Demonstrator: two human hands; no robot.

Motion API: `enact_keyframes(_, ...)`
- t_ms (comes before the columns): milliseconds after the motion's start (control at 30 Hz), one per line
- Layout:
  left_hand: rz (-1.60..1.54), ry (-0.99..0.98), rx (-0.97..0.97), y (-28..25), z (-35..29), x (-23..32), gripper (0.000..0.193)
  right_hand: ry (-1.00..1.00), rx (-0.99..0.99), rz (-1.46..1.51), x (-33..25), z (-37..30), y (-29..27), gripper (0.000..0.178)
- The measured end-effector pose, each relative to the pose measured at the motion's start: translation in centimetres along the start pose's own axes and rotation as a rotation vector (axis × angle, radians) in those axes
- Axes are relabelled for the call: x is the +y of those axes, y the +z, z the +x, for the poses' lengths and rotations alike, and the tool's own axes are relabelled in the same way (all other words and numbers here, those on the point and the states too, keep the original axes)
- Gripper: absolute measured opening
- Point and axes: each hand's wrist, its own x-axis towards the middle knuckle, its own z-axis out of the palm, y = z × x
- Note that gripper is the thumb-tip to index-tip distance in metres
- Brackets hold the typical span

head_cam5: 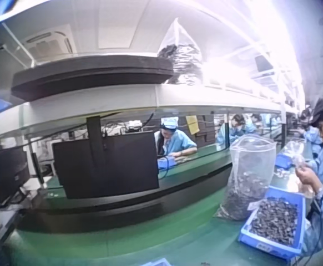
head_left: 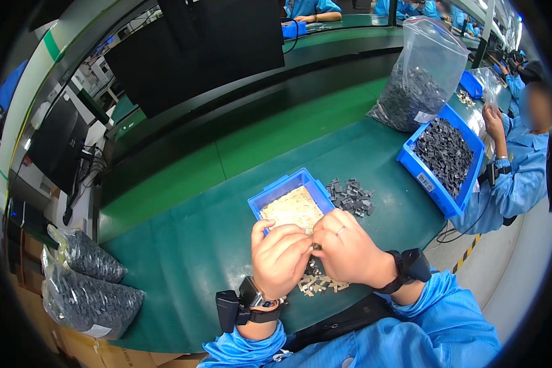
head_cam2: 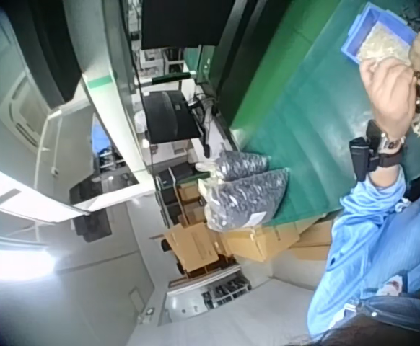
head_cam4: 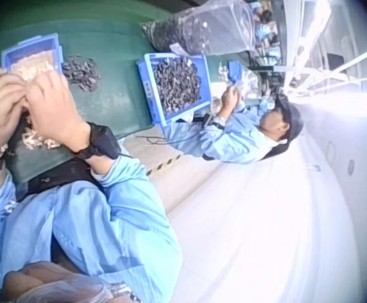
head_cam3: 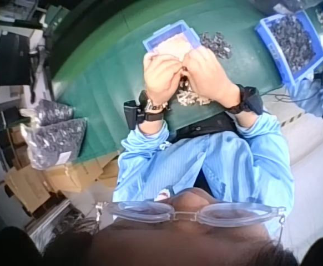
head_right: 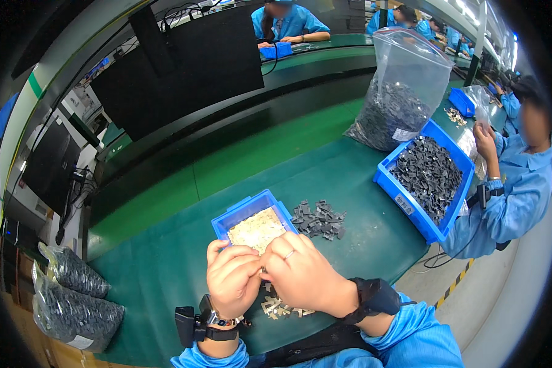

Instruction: Inspecting and sorting small plastic industrial components into a blue tray on an assembly line.

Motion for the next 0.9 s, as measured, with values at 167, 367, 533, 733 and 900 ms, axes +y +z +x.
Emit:
enact_keyframes(167,0.102,-0.063,0.093,-0.6,-0.4,-0.7,0.029,0.099,0.131,0.083,2.7,-1.4,-2.9,0.022)
enact_keyframes(367,0.087,-0.145,0.228,-1.1,0.0,-1.1,0.02,0.611,0.448,-0.801,11.2,-7.8,-12.3,0.047)
enact_keyframes(533,0.075,-0.149,0.244,-0.5,-0.1,-1.2,0.009,0.515,0.365,-0.53,7.1,-7.5,-11.2,0.038)
enact_keyframes(733,0.036,-0.144,0.258,0.0,0.2,-1.6,0.008,0.276,-0.14,-0.013,1.3,-5.6,-4.0,0.015)
enact_keyframes(900,0.031,-0.125,0.248,-0.3,0.2,-1.7,0.009,0.208,-0.311,-0.005,0.4,-5.0,-0.9,0.011)
